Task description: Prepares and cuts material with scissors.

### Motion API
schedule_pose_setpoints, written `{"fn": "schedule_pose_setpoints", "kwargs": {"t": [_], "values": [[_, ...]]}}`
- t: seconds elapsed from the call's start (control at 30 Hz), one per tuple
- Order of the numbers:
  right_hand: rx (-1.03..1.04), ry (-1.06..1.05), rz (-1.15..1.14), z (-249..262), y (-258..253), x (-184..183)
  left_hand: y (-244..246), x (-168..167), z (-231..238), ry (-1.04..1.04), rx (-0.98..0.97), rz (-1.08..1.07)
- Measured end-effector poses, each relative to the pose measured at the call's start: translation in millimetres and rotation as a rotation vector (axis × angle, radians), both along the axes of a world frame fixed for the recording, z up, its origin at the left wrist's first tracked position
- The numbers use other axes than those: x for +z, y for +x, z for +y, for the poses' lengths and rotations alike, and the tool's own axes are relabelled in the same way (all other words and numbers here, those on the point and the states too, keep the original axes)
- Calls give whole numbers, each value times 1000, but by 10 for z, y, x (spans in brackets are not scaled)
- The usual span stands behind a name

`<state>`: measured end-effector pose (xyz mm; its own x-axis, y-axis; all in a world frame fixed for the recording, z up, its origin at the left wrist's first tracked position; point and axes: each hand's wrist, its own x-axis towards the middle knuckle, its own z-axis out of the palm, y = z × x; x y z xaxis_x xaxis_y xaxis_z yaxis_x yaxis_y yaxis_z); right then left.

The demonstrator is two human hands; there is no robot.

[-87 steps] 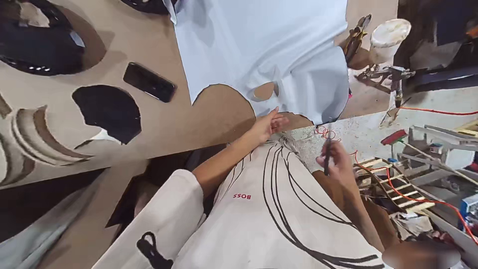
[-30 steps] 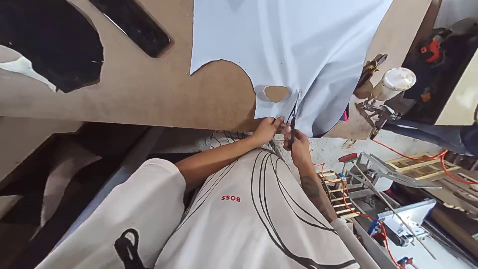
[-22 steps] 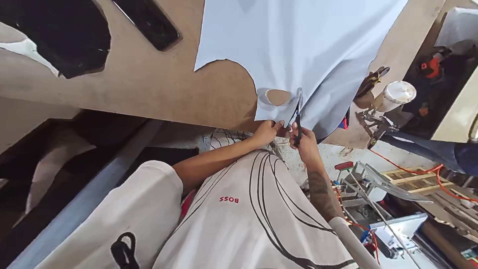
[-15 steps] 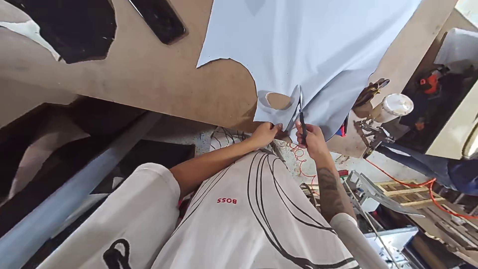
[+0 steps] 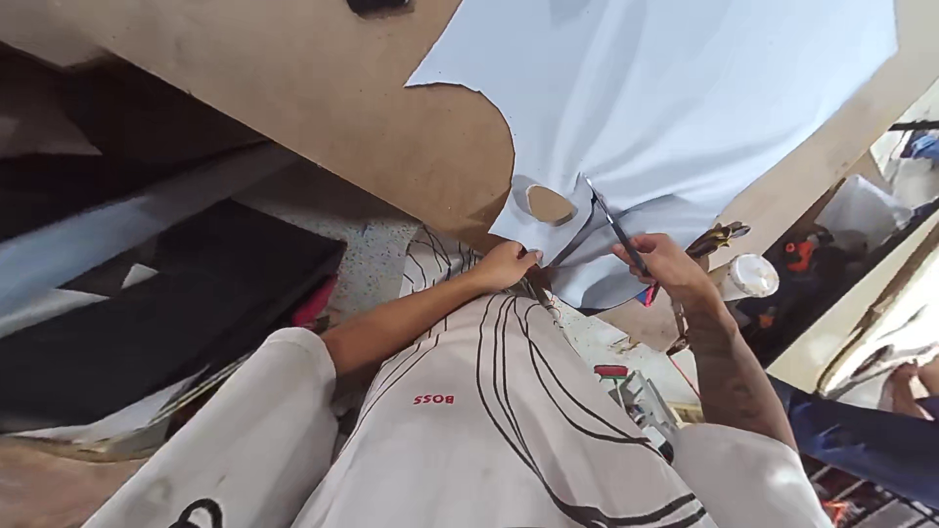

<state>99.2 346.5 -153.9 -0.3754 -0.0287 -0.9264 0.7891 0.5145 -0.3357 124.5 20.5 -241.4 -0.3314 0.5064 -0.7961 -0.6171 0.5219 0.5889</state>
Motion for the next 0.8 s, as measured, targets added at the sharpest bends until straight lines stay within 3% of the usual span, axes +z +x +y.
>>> {"fn": "schedule_pose_setpoints", "kwargs": {"t": [0.2, 0.53, 0.63, 0.8], "values": [[423, 70, 66, 111, -652, 67, 41, -111, -16, 114, 63, 41], [595, -66, -51, 29, -1383, -120, 20, -62, -64, 132, 13, 52], [746, -119, -45, -10, -1562, -208, 51, -65, -104, 160, 54, 33], [829, -125, -28, -237, -1812, -247, 81, -89, -180, 121, 126, 71]]}}
